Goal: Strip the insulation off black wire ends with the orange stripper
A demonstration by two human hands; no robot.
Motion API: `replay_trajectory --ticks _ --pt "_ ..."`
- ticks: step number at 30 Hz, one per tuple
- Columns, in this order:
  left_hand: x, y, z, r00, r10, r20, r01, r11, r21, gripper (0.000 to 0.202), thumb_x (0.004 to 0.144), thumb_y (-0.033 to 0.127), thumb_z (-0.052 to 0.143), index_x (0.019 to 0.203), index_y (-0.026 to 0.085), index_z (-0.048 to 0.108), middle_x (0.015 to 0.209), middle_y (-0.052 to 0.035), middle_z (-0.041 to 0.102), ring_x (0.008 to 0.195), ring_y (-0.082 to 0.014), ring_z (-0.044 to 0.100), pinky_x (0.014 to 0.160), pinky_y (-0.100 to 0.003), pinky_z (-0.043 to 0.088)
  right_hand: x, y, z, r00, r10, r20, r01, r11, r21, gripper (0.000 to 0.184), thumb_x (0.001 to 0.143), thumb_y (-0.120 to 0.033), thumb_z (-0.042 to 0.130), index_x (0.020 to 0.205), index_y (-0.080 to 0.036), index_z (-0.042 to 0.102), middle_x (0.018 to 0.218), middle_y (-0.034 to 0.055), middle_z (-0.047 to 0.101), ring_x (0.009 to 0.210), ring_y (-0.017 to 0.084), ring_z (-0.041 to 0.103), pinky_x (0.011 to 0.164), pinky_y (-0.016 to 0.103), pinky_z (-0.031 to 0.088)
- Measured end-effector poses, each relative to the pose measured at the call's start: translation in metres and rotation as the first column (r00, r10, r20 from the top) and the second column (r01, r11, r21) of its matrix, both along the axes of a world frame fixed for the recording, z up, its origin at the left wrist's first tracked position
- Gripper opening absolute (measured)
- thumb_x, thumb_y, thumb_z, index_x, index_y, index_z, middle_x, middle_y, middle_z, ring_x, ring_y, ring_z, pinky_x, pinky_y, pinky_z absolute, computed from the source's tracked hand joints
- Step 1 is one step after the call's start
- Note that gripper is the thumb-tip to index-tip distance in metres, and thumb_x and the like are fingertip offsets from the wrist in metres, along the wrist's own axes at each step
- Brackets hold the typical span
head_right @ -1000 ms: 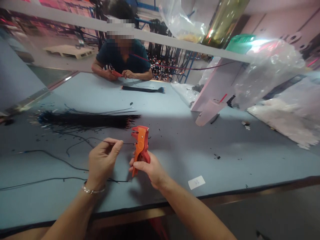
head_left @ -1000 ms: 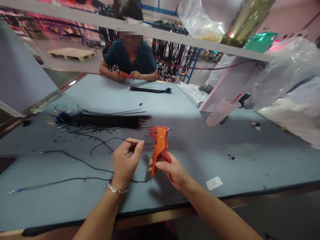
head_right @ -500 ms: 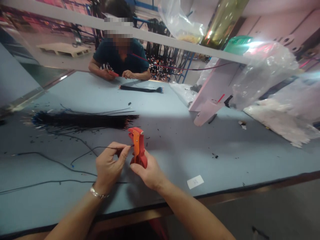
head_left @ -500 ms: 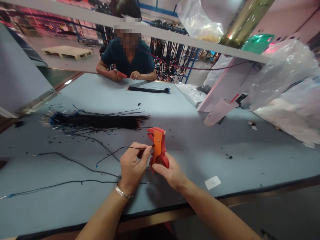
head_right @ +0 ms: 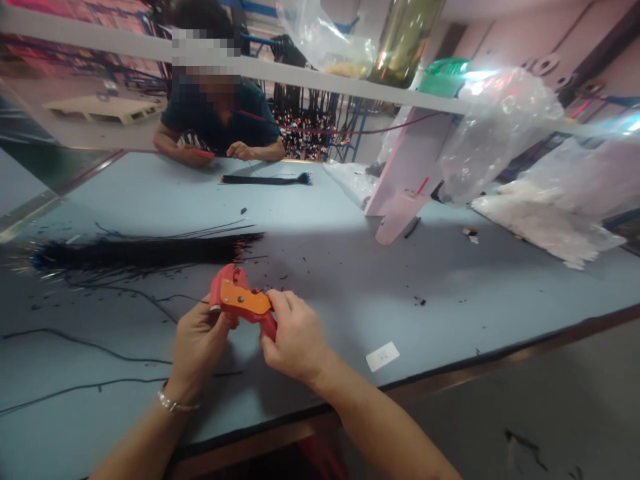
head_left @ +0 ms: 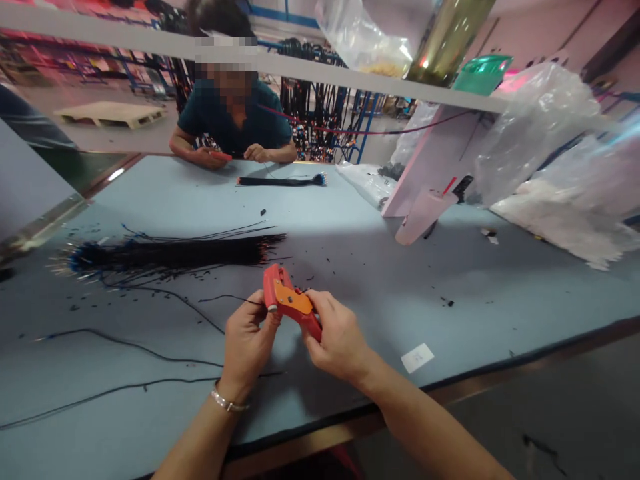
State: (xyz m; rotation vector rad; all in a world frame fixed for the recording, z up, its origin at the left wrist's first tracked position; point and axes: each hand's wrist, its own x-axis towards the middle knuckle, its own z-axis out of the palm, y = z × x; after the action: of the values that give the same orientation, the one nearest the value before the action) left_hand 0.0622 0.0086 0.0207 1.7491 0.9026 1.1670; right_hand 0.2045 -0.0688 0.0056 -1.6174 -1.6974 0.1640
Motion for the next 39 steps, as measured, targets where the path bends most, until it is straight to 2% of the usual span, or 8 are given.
replay_trajectory --ticks 5,8,10,13,14,16,29,39 --pt "0.000 -0.001 0.001 1.000 0.011 -0.006 -0.012 1.000 -0.025 0.022 0.079 0.036 0.060 0.068 0.017 0.059 0.052 0.0031 0.052 0.046 -0.0094 0.046 0.046 -0.019 0.039 0.000 0.001 0.004 0.995 -0.006 -0.104 0.000 0.999 -0.050 0.045 0.071 -0.016 0.052 0.116 -0.014 0.052 0.106 0.0144 0.062 0.094 0.025 0.057 0.085 0.041 0.047" --pt "0.001 -0.001 0.001 0.998 0.065 0.006 -0.064 0.997 -0.042 0.021 0.080 0.036 0.061 0.070 0.017 0.060 0.054 0.0036 0.052 0.047 -0.0083 0.045 0.049 -0.019 0.040 0.003 0.001 0.009 0.910 0.032 -0.413 -0.124 0.973 -0.197 0.036 0.072 -0.017 0.055 0.108 -0.017 0.056 0.095 0.0074 0.064 0.082 0.020 0.058 0.079 0.037 0.048" --pt "0.000 0.000 0.001 0.995 0.097 0.009 -0.096 0.993 -0.067 0.021 0.080 0.036 0.062 0.070 0.018 0.060 0.055 0.0035 0.052 0.048 -0.0083 0.045 0.049 -0.019 0.040 0.005 0.001 0.011 0.692 0.059 -0.719 -0.318 0.919 -0.231 0.029 0.072 -0.020 0.057 0.100 -0.018 0.057 0.085 0.0036 0.064 0.074 0.018 0.059 0.072 0.034 0.048" --pt "-0.003 0.004 -0.001 0.996 0.086 0.026 -0.081 0.986 -0.148 0.021 0.081 0.036 0.062 0.070 0.017 0.060 0.056 0.0027 0.053 0.050 -0.0086 0.045 0.049 -0.019 0.040 0.009 0.000 0.011 0.224 0.019 -0.975 -0.539 0.836 -0.108 0.030 0.069 -0.024 0.061 0.098 -0.016 0.057 0.081 0.0034 0.064 0.069 0.018 0.062 0.068 0.034 0.050" --pt "-0.004 0.006 -0.002 0.996 0.077 0.051 -0.066 0.981 -0.183 0.022 0.081 0.036 0.062 0.070 0.017 0.059 0.057 0.0023 0.053 0.050 -0.0085 0.046 0.049 -0.019 0.040 0.010 0.000 0.010 0.121 -0.001 -0.993 -0.570 0.819 -0.070 0.032 0.068 -0.024 0.063 0.099 -0.016 0.057 0.081 0.0038 0.064 0.069 0.019 0.063 0.068 0.035 0.050" --pt "-0.006 0.010 -0.004 0.989 0.076 0.128 -0.041 0.967 -0.250 0.024 0.083 0.037 0.060 0.069 0.017 0.057 0.060 0.0018 0.054 0.051 -0.0084 0.046 0.050 -0.020 0.040 0.011 -0.001 0.009 0.029 -0.017 -0.999 -0.612 0.790 -0.031 0.035 0.068 -0.024 0.065 0.101 -0.015 0.058 0.082 0.0046 0.064 0.069 0.020 0.064 0.069 0.037 0.050" --pt "-0.014 0.026 0.000 0.862 0.282 0.422 -0.061 0.883 -0.465 0.024 0.074 0.036 0.066 0.069 0.017 0.052 0.059 0.0037 0.053 0.049 -0.0075 0.045 0.046 -0.020 0.037 0.003 -0.007 0.007 0.053 -0.032 -0.998 -0.685 0.726 -0.060 0.028 0.072 -0.025 0.066 0.095 -0.013 0.058 0.076 0.0049 0.063 0.064 0.018 0.063 0.057 0.030 0.050" --pt "-0.010 0.023 -0.005 0.905 0.192 0.380 0.006 0.887 -0.462 0.025 0.076 0.036 0.066 0.067 0.017 0.054 0.059 0.0032 0.053 0.051 -0.0078 0.045 0.048 -0.020 0.037 0.000 -0.005 0.003 0.077 -0.047 -0.996 -0.683 0.725 -0.087 0.028 0.071 -0.030 0.070 0.089 -0.014 0.056 0.068 0.0021 0.062 0.052 0.015 0.061 0.046 0.025 0.050"
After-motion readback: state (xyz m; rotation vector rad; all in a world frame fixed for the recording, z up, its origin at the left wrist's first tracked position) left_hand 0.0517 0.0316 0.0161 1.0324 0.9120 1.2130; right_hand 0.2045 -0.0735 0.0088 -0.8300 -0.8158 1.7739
